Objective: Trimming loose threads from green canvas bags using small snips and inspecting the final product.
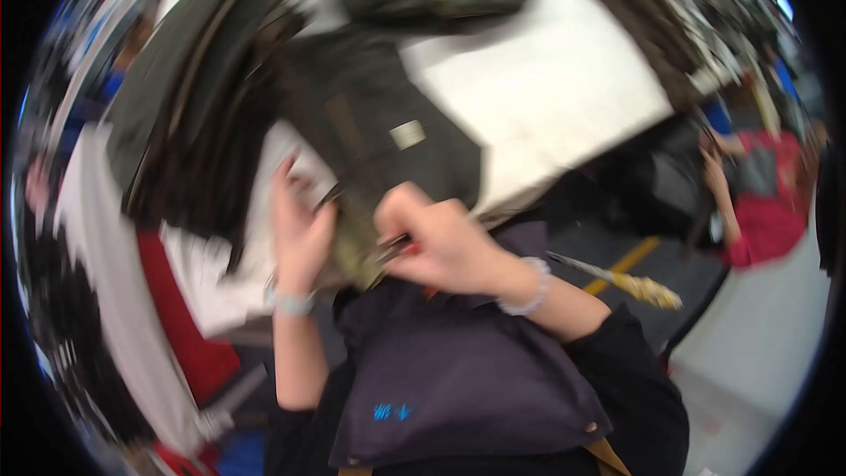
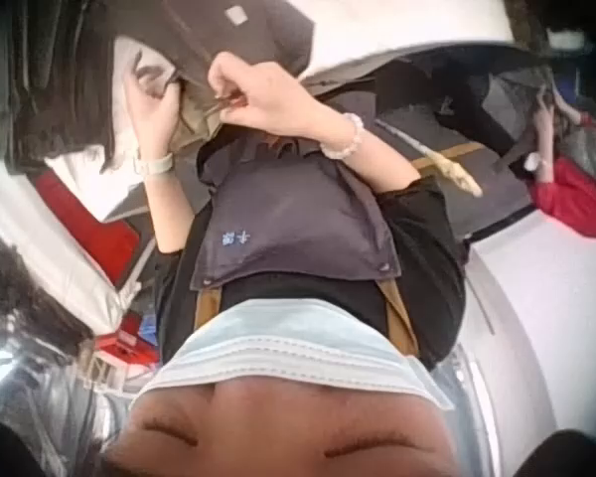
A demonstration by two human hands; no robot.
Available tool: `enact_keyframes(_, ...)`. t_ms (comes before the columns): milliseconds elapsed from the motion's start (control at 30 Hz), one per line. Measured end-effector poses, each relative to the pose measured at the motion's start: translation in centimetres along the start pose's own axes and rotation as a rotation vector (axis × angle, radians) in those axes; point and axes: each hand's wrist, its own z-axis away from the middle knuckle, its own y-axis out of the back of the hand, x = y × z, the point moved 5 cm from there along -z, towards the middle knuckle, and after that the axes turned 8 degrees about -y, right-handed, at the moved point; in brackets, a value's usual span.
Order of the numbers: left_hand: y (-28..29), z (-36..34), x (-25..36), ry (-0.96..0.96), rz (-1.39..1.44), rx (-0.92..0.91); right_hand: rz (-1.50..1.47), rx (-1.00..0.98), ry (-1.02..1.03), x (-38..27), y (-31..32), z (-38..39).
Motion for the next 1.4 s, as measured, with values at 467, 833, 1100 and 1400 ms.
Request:
enact_keyframes(467, -3.6, 0.1, 4.4, -0.048, -0.122, -0.206, 0.134, 0.302, 0.097, 0.5, -1.7, -1.9)
enact_keyframes(833, 2.2, -4.8, -4.7, -0.008, -0.076, -0.123, -0.015, 0.286, 0.105, 0.0, 4.9, 0.5)
enact_keyframes(1100, -3.1, -7.5, 6.7, -0.221, -0.293, -0.176, 0.16, 0.178, 0.277, -1.1, 1.6, 0.6)
enact_keyframes(1400, 3.4, -16.2, -8.6, -0.005, -0.339, -0.045, -0.104, 0.303, 0.331, -3.7, 8.3, 2.9)
